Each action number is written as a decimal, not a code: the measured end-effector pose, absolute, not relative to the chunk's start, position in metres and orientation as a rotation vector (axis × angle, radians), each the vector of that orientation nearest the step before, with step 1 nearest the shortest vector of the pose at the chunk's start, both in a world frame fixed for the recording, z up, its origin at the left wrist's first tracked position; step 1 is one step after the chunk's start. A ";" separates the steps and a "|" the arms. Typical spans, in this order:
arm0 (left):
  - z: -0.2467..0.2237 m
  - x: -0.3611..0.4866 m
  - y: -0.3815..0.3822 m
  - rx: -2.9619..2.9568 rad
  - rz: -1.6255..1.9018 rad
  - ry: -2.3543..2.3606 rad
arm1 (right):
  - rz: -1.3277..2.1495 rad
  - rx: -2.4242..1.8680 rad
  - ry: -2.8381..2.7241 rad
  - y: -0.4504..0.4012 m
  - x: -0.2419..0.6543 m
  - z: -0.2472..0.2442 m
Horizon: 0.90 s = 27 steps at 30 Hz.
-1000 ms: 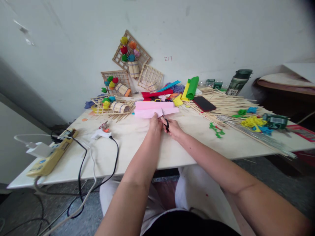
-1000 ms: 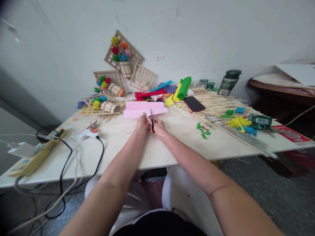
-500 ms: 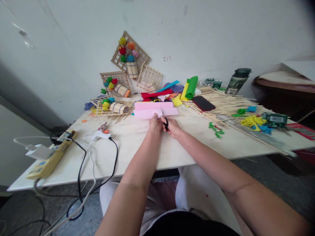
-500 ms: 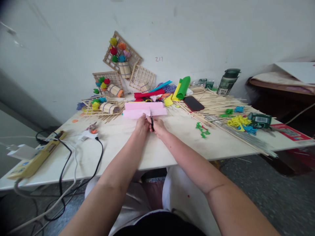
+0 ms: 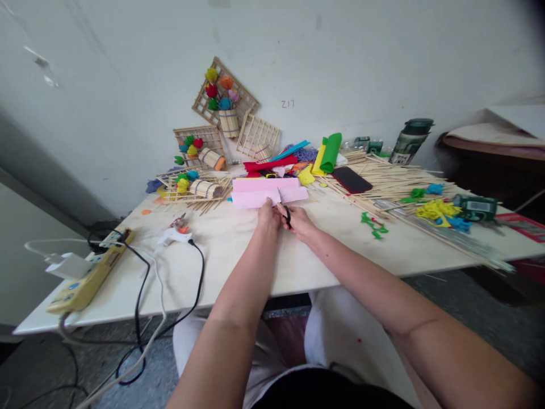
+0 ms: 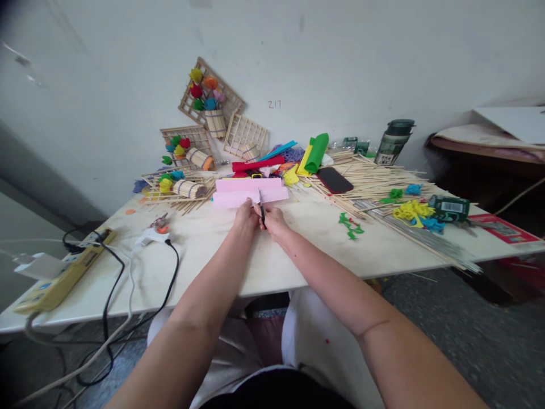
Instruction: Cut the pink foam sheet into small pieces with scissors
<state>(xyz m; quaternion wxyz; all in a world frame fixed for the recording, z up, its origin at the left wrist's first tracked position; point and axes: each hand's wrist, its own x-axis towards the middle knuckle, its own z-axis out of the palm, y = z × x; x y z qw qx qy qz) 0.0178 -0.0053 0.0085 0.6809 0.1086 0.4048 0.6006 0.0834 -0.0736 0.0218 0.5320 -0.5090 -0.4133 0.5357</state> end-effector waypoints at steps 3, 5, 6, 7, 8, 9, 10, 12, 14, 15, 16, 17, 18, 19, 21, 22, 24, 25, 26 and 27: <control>0.011 0.017 -0.009 0.312 1.303 0.967 | 1.270 -1.215 -0.983 -0.073 0.083 0.021; 0.012 0.016 -0.010 0.320 1.287 0.942 | 1.257 -1.227 -0.987 -0.072 0.083 0.020; 0.012 0.016 -0.011 0.316 1.287 0.923 | 1.251 -1.228 -0.990 -0.072 0.083 0.019; 0.011 0.016 -0.011 0.304 1.296 0.904 | 1.247 -1.228 -0.992 -0.071 0.083 0.018; 0.011 0.017 -0.011 0.290 1.309 0.887 | 1.244 -1.228 -0.993 -0.071 0.083 0.018; 0.011 0.017 -0.010 0.274 1.327 0.875 | 1.244 -1.228 -0.994 -0.070 0.083 0.017; 0.011 0.017 -0.010 0.260 1.341 0.860 | 1.243 -1.227 -0.996 -0.070 0.083 0.016; 0.011 0.018 -0.009 0.235 1.367 0.845 | 1.240 -1.228 -1.005 -0.070 0.084 0.016; 0.012 0.018 -0.008 0.202 1.392 0.853 | 1.230 -1.228 -1.021 -0.070 0.084 0.015; 0.012 0.017 -0.008 0.186 1.394 0.864 | 1.223 -1.226 -1.029 -0.070 0.084 0.015; 0.012 0.017 -0.007 0.178 1.385 0.865 | 1.217 -1.225 -1.033 -0.070 0.084 0.015; 0.013 0.016 -0.007 0.175 1.373 0.852 | 1.210 -1.223 -1.035 -0.071 0.084 0.015; 0.013 0.015 -0.007 0.179 1.359 0.823 | 1.206 -1.220 -1.036 -0.071 0.084 0.015; 0.013 0.014 -0.007 0.185 1.352 0.785 | 1.204 -1.217 -1.036 -0.071 0.084 0.015; 0.013 0.012 -0.007 0.187 1.380 0.712 | 1.200 -1.222 -1.044 -0.071 0.084 0.014; 0.014 0.012 -0.007 0.187 1.397 0.688 | 1.197 -1.232 -1.055 -0.071 0.085 0.014; 0.014 0.010 -0.007 0.189 1.415 0.663 | 1.195 -1.261 -1.079 -0.071 0.086 0.013; 0.013 0.010 -0.007 0.190 1.419 0.656 | 1.196 -1.279 -1.088 -0.071 0.086 0.013; 0.013 0.010 -0.006 0.189 1.415 0.649 | 1.202 -1.294 -1.094 -0.071 0.087 0.013; 0.012 0.009 -0.005 0.185 1.408 0.638 | 1.210 -1.306 -1.097 -0.071 0.087 0.013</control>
